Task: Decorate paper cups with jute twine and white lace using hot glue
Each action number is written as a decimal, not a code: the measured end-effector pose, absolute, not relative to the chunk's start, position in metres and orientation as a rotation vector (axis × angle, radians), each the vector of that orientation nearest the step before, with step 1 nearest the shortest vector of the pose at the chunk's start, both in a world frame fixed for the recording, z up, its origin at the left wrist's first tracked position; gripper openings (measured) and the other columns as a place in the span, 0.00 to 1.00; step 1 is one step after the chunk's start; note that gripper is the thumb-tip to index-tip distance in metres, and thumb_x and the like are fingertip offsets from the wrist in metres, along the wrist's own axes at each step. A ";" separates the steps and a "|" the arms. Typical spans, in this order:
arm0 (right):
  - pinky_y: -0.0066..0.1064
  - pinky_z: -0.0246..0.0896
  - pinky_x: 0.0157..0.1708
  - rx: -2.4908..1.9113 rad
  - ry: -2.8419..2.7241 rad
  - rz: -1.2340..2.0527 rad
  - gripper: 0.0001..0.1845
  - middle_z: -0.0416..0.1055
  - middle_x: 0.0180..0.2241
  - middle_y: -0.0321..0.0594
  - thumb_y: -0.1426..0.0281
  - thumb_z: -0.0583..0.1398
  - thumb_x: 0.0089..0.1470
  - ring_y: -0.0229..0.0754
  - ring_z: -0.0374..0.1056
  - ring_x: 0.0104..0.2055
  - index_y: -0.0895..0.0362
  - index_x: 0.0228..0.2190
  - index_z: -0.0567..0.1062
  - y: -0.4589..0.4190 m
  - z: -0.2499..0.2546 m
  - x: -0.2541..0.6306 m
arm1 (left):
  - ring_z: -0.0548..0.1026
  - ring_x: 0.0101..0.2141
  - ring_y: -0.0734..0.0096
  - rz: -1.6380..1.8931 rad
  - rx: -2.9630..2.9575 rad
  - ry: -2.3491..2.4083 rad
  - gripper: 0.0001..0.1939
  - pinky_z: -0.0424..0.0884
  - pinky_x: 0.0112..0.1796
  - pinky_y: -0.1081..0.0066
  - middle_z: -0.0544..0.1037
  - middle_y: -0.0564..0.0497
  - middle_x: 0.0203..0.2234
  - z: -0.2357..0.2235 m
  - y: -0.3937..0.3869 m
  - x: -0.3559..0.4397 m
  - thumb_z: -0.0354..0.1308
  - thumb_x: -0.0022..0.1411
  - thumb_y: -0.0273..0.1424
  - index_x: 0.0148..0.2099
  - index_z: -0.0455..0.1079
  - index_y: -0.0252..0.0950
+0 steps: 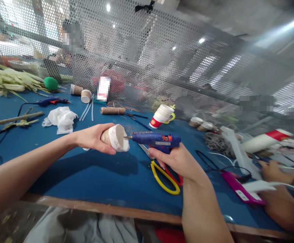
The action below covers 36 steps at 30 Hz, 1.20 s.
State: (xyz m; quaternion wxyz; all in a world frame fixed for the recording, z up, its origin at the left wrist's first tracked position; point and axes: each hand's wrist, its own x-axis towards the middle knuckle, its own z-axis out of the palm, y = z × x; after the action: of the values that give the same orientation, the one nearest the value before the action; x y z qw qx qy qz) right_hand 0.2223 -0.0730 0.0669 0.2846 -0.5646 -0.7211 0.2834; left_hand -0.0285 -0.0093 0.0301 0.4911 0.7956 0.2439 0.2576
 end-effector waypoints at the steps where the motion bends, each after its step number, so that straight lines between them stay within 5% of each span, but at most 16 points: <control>1: 0.28 0.61 0.18 -1.507 -1.920 0.742 0.15 0.60 0.09 0.30 0.62 0.60 0.47 0.34 0.59 0.14 0.56 0.16 0.67 -0.072 0.066 0.223 | 0.67 0.27 0.74 0.617 1.928 0.589 0.28 0.66 0.27 0.75 0.70 0.51 0.30 0.030 -0.009 -0.029 0.65 0.43 0.36 0.45 0.62 0.31; 17: 0.27 0.58 0.16 -1.524 -1.923 0.866 0.14 0.59 0.09 0.30 0.60 0.61 0.46 0.32 0.57 0.13 0.57 0.19 0.68 -0.072 0.064 0.225 | 0.69 0.32 0.70 0.700 2.030 0.639 0.29 0.68 0.33 0.71 0.71 0.50 0.34 0.028 -0.008 -0.030 0.65 0.43 0.38 0.46 0.61 0.33; 22: 0.29 0.64 0.23 -1.402 -1.863 0.838 0.14 0.59 0.09 0.29 0.59 0.60 0.49 0.35 0.62 0.16 0.58 0.23 0.70 -0.072 0.063 0.225 | 0.70 0.35 0.67 0.840 2.110 0.654 0.31 0.69 0.36 0.69 0.71 0.48 0.36 0.028 -0.008 -0.029 0.66 0.41 0.38 0.45 0.59 0.33; 36: 0.29 0.63 0.20 -1.551 -1.950 0.660 0.21 0.61 0.09 0.34 0.60 0.59 0.48 0.38 0.65 0.18 0.54 0.12 0.62 -0.076 0.067 0.224 | 0.71 0.37 0.64 0.925 2.180 0.756 0.30 0.69 0.38 0.65 0.71 0.47 0.38 0.028 -0.007 -0.028 0.66 0.40 0.40 0.44 0.59 0.34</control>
State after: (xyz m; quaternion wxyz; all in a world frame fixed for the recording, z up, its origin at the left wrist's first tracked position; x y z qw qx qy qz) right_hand 0.2238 -0.0756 0.0671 0.2783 -0.5778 -0.7268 0.2459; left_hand -0.0277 -0.0074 0.0278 0.3222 0.8302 0.2878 0.3523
